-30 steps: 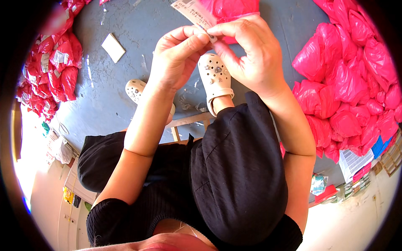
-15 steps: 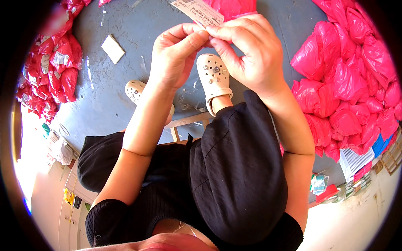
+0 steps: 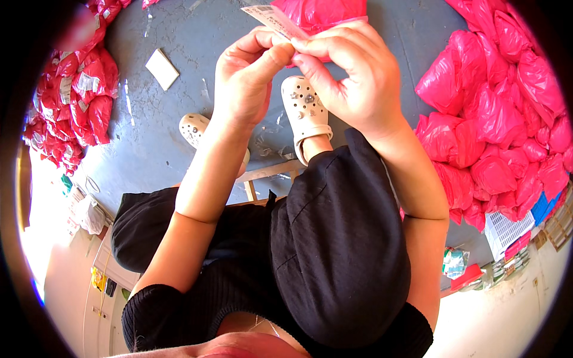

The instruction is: The person sits on a low stool surrounded by pink shipping bags and white labels. They repeatedly pick up a label, peel it from its backing, and stick it onto a pink package, then place the labeled package aside.

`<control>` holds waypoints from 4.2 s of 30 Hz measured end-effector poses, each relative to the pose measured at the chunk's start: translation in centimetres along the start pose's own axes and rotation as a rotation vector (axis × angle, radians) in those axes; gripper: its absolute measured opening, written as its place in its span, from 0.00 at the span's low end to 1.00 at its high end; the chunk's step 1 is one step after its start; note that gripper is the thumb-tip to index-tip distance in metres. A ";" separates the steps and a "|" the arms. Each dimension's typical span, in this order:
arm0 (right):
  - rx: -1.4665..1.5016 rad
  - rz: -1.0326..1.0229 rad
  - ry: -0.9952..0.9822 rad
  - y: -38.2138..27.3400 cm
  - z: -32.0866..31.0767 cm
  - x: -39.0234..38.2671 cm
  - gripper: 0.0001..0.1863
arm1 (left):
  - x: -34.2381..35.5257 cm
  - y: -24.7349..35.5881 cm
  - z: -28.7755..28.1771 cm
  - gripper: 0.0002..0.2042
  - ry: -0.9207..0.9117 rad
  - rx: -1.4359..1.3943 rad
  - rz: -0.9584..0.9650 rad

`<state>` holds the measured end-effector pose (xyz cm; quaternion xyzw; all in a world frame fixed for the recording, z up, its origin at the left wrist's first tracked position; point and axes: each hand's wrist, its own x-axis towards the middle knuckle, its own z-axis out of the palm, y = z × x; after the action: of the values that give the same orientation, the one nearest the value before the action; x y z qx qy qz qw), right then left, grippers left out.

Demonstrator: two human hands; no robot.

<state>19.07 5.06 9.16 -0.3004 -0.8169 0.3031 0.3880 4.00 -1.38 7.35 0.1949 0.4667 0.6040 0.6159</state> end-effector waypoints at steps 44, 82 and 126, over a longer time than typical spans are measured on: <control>0.490 1.182 -0.077 3.8 -3.0 -7.5 0.11 | -0.3 -2.8 -19.6 0.10 0.537 0.674 -0.122; -0.078 0.377 0.257 13.7 6.1 -1.2 0.11 | -0.4 -4.6 -17.1 0.11 0.398 0.864 -0.196; 0.245 0.692 -0.738 3.2 10.1 -3.8 0.16 | -0.6 1.9 -19.2 0.10 -0.191 0.513 -0.251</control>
<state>13.61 1.74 -0.10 -0.3784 -0.7108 0.5928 -0.0165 -12.54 -7.83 -0.30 0.3409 0.5646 0.3645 0.6574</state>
